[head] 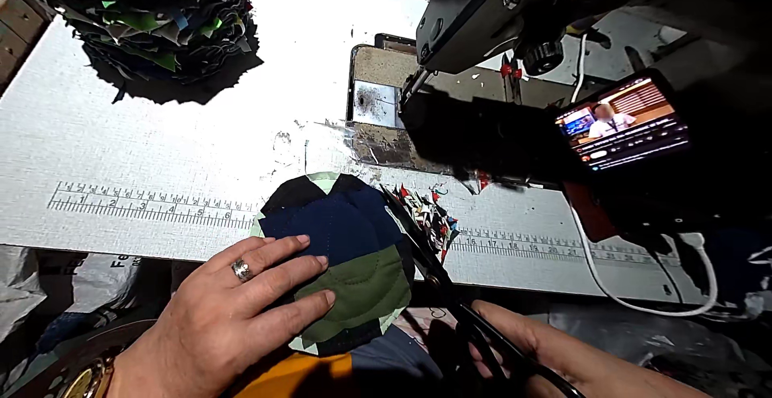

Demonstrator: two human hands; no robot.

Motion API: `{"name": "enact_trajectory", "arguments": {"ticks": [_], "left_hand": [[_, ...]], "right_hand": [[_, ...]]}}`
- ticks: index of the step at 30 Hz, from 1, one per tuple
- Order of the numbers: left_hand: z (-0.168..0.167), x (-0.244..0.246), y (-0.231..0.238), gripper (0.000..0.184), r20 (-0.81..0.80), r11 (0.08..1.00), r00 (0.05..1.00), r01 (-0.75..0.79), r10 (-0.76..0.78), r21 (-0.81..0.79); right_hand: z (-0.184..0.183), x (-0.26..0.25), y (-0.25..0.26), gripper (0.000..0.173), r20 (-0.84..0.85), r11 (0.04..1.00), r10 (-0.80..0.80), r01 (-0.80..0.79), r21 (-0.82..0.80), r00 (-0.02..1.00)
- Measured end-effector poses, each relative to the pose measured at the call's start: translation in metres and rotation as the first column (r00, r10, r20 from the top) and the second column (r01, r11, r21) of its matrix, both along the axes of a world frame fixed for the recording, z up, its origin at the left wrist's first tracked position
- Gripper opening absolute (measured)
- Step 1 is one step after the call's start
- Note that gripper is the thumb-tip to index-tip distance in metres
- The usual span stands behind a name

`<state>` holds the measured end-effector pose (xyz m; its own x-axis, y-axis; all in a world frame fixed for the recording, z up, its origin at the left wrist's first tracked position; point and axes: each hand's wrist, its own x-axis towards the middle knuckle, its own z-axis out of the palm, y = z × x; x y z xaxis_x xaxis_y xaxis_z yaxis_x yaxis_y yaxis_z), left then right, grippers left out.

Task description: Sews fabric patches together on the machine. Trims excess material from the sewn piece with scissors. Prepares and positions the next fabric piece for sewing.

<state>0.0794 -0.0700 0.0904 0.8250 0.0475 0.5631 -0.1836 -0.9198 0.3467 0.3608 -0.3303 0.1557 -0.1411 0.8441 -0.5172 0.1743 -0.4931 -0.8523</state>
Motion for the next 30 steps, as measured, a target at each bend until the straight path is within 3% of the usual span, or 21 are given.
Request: {"name": "enact_trajectory", "arguments": {"ticks": [6, 15, 18, 24, 30], "left_hand": [[0.0, 0.0, 0.004, 0.028, -0.001, 1.0, 1.0, 0.02, -0.02, -0.014], [0.004, 0.0, 0.011, 0.03, -0.031, 1.0, 0.999, 0.022, -0.022, 0.001], [0.005, 0.0, 0.012, 0.028, -0.036, 1.0, 0.999, 0.028, -0.027, 0.006], [0.005, 0.0, 0.019, 0.028, -0.049, 0.998, 0.997, 0.064, -0.064, 0.0], [0.007, 0.001, 0.022, 0.027, -0.059, 0.99, 0.989, 0.138, -0.139, -0.024]], "right_hand": [[-0.005, 0.004, -0.001, 0.055, -0.056, 0.999, -0.01, 0.012, 0.03, 0.998], [0.002, -0.016, -0.003, 0.027, -0.012, 0.985, -0.168, 0.168, 0.041, 0.986], [0.005, -0.017, -0.004, 0.025, -0.02, 0.981, -0.191, 0.191, 0.019, 0.981], [-0.002, -0.005, -0.005, 0.052, -0.041, 0.998, -0.063, 0.063, -0.002, 0.997], [-0.002, 0.0, 0.005, 0.052, 0.002, 1.0, -0.015, 0.015, 0.016, 1.0]]}}
